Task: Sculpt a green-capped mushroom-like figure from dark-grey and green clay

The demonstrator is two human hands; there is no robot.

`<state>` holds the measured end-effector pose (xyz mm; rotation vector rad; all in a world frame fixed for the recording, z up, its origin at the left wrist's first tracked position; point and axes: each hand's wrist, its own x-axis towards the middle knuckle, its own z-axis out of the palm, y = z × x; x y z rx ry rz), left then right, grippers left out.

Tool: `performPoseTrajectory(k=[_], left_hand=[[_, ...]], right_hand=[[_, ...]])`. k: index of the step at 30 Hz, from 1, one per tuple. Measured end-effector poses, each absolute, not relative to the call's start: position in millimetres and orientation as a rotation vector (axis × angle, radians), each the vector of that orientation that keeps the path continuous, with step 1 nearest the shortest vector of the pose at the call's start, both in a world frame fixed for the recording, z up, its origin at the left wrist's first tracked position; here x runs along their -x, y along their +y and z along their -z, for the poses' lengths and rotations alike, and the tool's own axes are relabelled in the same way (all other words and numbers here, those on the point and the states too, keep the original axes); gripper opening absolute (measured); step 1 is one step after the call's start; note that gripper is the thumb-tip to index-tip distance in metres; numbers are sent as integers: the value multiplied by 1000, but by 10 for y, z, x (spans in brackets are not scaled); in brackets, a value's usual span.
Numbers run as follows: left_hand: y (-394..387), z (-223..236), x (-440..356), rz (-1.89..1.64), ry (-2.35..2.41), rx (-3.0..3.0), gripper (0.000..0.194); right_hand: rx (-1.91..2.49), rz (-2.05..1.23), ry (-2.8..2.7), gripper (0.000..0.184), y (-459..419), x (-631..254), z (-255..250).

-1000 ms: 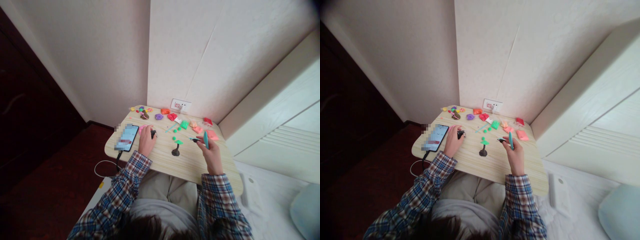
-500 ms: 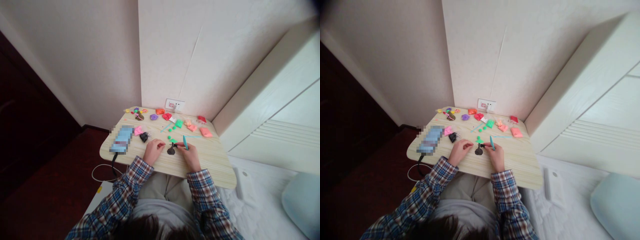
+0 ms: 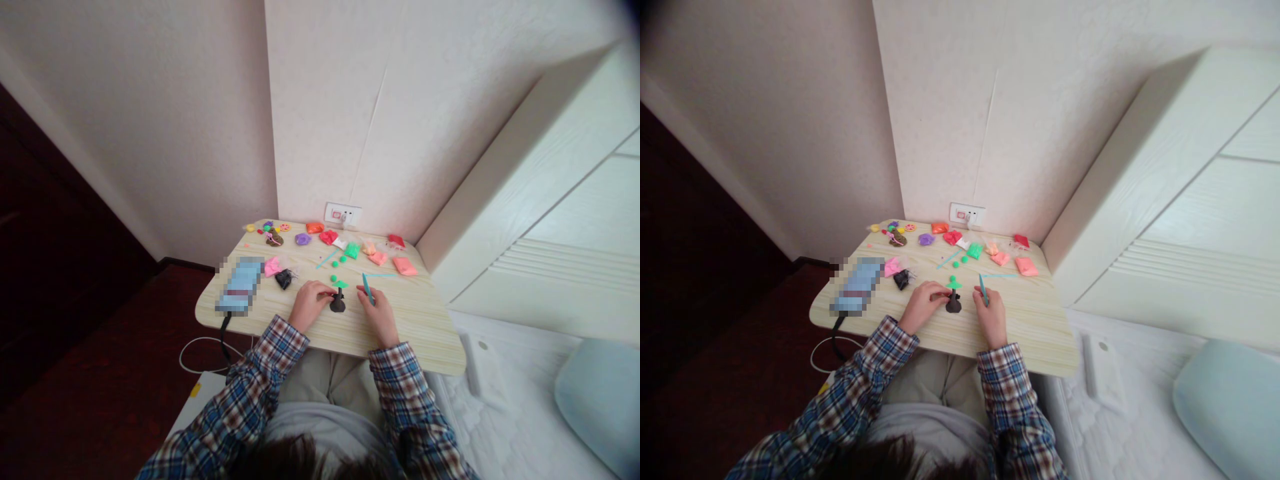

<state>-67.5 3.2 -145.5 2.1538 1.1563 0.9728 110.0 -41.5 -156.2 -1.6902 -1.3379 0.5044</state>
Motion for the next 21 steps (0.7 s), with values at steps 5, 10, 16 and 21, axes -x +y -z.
performPoseTrajectory(k=[5,10,16,21], left_hand=[[15,1467,686,-960,1148,-2224,17],[-60,1438,737,-943,1117,-2319,25],[-172,1388,802,-895,1064,-2449,37],[-215,1359,826,-782,1087,-2623,39]], right_hand=[[1766,-283,-1465,41,-575,-1060,1488],[1782,-130,-1717,57,-714,-956,1386],[1786,-3,-2003,65,-723,-908,1377],[1791,41,-2034,67,-726,-931,1409]])
